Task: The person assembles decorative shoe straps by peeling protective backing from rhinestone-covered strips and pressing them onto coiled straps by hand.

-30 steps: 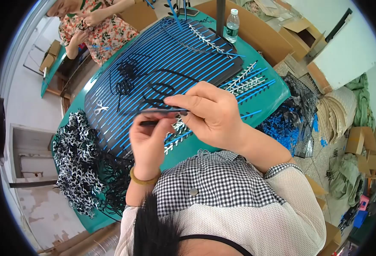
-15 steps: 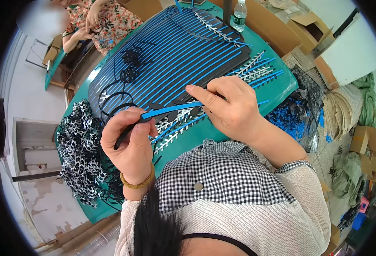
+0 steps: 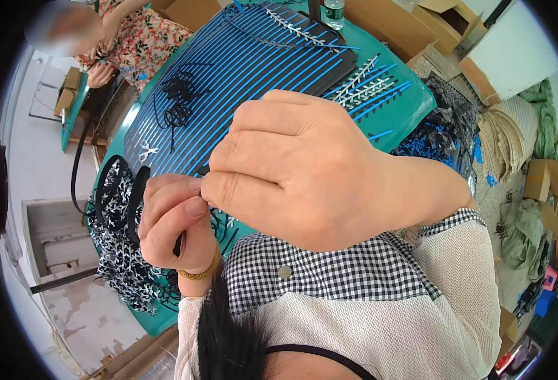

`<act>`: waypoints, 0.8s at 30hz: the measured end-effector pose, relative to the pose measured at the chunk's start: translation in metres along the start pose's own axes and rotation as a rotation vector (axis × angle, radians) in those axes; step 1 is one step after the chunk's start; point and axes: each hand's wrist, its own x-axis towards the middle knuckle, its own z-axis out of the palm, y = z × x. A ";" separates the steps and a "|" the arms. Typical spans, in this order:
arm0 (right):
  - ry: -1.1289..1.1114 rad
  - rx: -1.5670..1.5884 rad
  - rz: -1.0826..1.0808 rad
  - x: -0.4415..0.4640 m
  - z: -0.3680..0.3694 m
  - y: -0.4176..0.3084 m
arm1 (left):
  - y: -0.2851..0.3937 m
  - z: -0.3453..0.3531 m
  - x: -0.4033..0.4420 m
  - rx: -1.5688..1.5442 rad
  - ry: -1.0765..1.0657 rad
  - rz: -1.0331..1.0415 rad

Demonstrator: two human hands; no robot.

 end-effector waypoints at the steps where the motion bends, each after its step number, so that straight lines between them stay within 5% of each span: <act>1: -0.009 -0.019 -0.025 0.000 -0.001 0.000 | 0.001 0.000 0.001 0.010 -0.013 0.002; 6: -0.084 -0.091 -0.053 0.003 -0.006 -0.001 | 0.007 -0.003 0.003 0.093 -0.119 0.005; 17: -0.094 0.739 0.747 -0.008 -0.001 0.003 | -0.002 0.003 0.002 0.045 -0.103 0.047; 21: 0.164 1.040 1.001 -0.018 0.008 0.012 | -0.009 0.003 -0.001 -0.030 0.049 0.103; 24: 0.462 1.346 0.973 -0.027 0.014 0.030 | -0.013 -0.001 0.000 -0.029 0.229 0.040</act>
